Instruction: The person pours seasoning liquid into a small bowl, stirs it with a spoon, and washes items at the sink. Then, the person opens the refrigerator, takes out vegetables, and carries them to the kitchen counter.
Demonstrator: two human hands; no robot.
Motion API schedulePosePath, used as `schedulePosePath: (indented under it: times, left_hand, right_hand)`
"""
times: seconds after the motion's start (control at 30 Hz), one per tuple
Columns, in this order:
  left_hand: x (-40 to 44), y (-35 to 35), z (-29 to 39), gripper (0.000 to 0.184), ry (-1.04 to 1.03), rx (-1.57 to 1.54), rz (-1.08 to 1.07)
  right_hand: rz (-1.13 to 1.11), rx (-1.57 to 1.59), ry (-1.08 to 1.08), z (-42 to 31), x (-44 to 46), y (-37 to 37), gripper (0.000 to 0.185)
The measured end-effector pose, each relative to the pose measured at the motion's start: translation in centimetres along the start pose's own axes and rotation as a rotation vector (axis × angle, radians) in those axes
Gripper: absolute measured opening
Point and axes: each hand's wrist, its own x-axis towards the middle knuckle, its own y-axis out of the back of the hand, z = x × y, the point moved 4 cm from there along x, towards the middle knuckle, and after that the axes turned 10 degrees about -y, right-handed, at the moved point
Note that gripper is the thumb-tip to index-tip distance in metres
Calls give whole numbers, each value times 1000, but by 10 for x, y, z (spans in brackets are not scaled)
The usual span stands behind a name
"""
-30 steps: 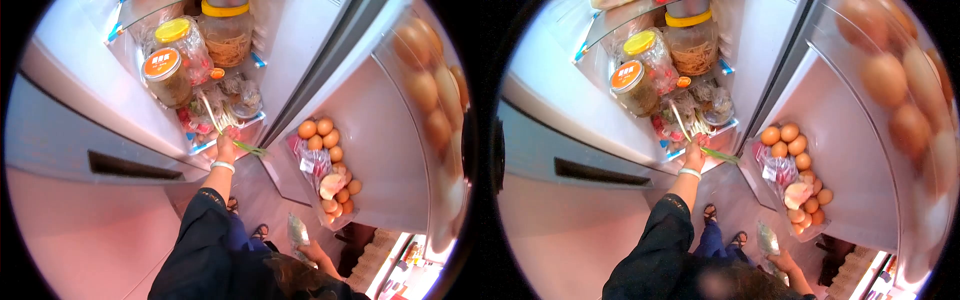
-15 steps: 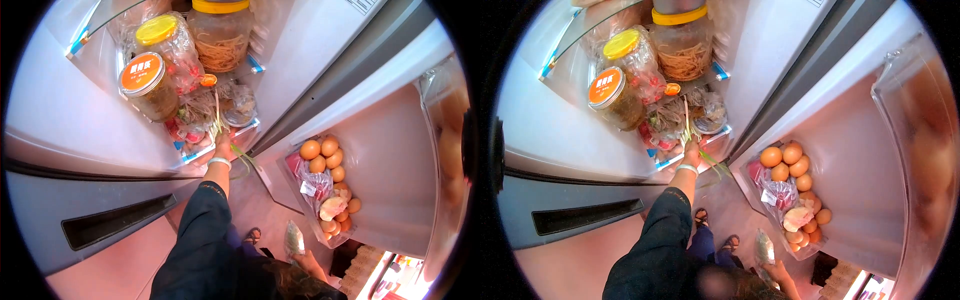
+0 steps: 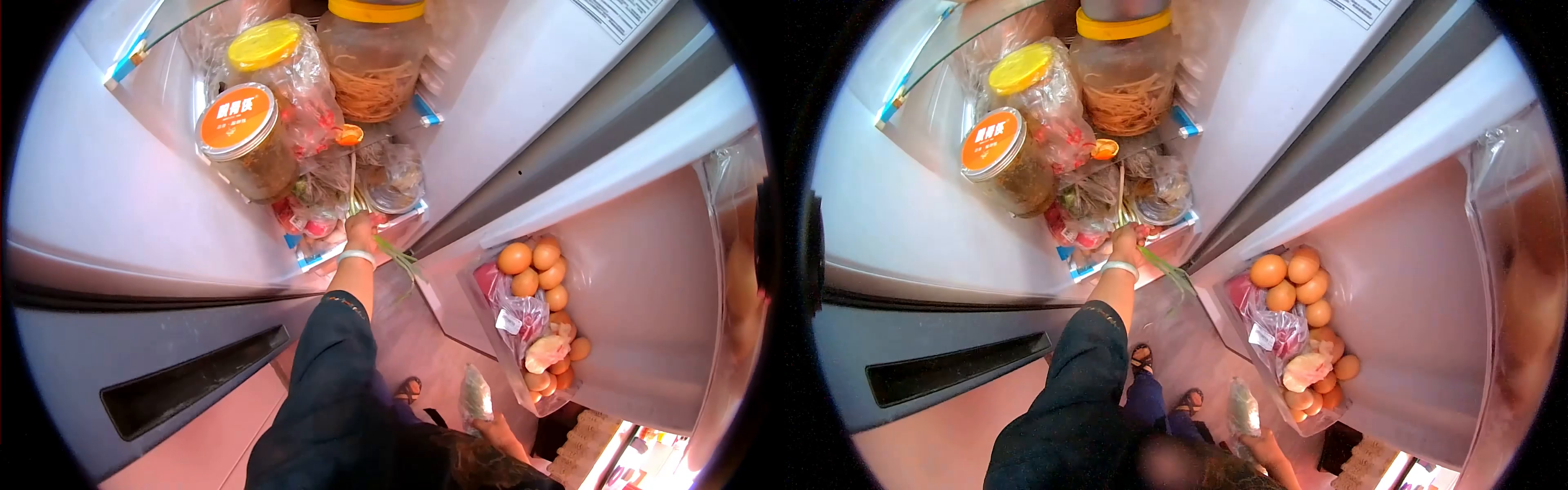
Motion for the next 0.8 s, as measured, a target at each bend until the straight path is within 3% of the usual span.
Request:
schedulePosePath:
  times: [0.1, 0.3, 0.33, 0.43, 0.67, 0.77, 0.8]
  left_hand:
    - [12, 3, -4, 15, 24, -83, -56]
    - [28, -2, -8, 20, -50, 376, -43]
    - [34, 0, -15, 17, -87, 226, 17]
    - [21, -4, -6, 14, -222, 457, 66]
    - [72, 14, -32, 25, -172, 601, 116]
    - [59, 18, -32, 30, -265, 451, 21]
    - [38, 15, -15, 25, -266, 681, -107]
  right_hand:
    - [-31, 33, 9, 4, 8, -4, 33]
    - [-10, 32, -13, -3, 8, -7, 37]
    - [6, 31, -6, -5, 6, -8, 37]
    - [33, 30, 7, -5, 6, -7, 37]
    - [53, -42, 20, -1, 12, -12, 38]
    - [-1, 57, 11, -13, 3, -17, 39]
    - [-4, 49, 10, -10, 6, -17, 38]
